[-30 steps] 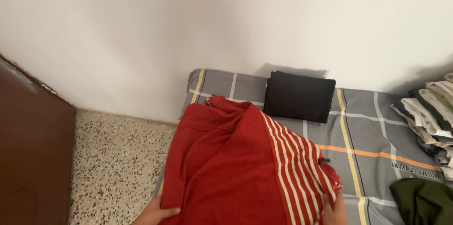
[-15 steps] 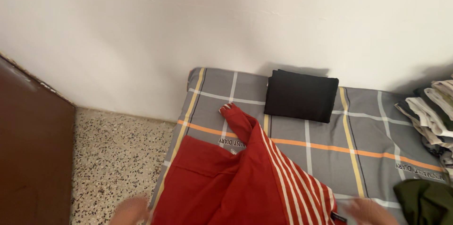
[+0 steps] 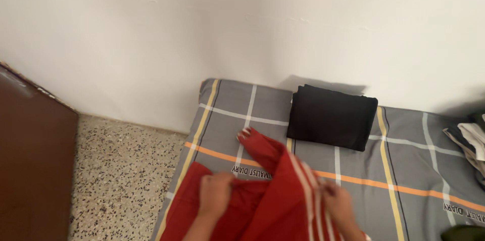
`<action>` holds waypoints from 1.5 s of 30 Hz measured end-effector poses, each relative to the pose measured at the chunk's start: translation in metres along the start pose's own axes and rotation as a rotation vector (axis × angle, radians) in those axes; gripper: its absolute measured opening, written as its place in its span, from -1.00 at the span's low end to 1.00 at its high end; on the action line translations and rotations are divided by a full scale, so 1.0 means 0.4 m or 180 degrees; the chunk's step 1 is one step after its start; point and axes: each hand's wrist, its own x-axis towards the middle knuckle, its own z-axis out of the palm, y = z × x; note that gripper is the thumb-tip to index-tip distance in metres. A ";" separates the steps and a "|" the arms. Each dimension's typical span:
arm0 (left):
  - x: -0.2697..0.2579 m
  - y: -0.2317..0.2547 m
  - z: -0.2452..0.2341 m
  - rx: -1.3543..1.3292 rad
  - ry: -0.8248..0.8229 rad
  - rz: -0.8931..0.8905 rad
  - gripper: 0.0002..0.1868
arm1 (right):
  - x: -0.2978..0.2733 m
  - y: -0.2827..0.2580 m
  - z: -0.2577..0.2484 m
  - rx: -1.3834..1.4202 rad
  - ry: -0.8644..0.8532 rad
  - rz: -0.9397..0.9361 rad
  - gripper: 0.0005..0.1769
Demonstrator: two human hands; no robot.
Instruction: The person folds a black t-shirt and a red striped t-shirt on a bed. Each shirt is laid flat, sleeves and sides are folded in, then the garment is folded into a compact rectangle and placed on a growing stack.
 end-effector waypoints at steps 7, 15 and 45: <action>0.057 -0.047 -0.059 0.0704 0.0437 -0.0816 -0.71 | 0.003 0.114 -0.074 0.0185 0.0761 0.0555 -0.57; 0.160 0.281 0.049 -0.1917 -0.1250 -0.1115 -0.48 | -0.029 -0.074 -0.062 0.1908 -0.1013 0.0829 -0.71; 0.186 0.529 -0.015 -0.4751 -0.1551 0.0025 -0.62 | -0.071 -0.283 -0.155 0.1490 -0.0183 -0.0279 -0.74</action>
